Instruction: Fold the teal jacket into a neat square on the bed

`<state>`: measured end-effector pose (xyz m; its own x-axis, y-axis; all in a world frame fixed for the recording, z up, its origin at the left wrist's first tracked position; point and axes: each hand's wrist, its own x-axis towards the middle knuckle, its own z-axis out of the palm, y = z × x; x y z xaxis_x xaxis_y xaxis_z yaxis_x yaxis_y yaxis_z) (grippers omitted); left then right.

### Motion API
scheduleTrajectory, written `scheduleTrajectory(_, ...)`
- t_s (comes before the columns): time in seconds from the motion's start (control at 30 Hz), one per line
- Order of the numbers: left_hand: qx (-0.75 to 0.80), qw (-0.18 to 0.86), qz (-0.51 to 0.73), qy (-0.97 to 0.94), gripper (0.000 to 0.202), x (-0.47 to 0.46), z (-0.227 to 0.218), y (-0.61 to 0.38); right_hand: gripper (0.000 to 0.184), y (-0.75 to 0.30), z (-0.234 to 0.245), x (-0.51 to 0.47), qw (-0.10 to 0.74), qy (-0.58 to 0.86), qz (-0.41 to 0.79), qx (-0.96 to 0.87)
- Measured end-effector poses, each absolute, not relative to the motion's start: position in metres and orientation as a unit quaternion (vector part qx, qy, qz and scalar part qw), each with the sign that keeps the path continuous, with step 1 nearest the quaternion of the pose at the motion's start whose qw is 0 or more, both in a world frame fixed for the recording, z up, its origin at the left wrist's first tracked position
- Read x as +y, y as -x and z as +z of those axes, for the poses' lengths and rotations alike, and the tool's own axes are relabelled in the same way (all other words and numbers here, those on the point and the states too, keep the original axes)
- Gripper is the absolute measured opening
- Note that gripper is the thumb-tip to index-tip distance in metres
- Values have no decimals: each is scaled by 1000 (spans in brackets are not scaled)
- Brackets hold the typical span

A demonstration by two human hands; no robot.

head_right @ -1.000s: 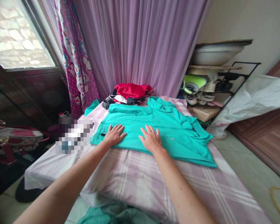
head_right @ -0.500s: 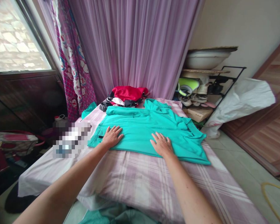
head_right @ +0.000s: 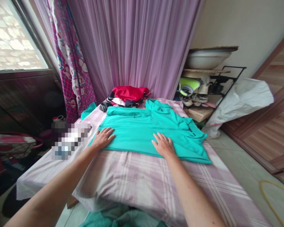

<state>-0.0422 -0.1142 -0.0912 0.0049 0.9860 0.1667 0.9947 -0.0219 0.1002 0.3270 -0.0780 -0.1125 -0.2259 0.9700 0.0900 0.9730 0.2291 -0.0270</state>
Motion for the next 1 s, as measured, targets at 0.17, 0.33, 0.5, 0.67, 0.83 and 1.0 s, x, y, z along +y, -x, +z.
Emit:
scheduleTrajectory(0.17,-696,-4,-130,706,55,-110,-95,47,52,-327,-114,-79,52,620,-27,-783)
scheduleTrajectory(0.33,-717,-49,-176,673,44,-101,-97,57,52,-326,-109,-82,52,622,-17,-781)
scheduleTrajectory(0.5,-726,-22,-185,662,44,-100,-98,58,51,-325,-107,-84,64,622,-15,-781)
scheduleTrajectory(0.67,-725,20,-180,665,43,-104,-100,55,51,-324,-106,-85,72,620,-11,-782)
scheduleTrajectory(0.83,-724,23,-175,667,43,-105,-98,55,50,-324,-103,-87,77,623,-4,-779)
scheduleTrajectory(1.0,-717,36,-176,673,42,-107,-98,54,49,-324,-104,-88,88,623,-10,-777)
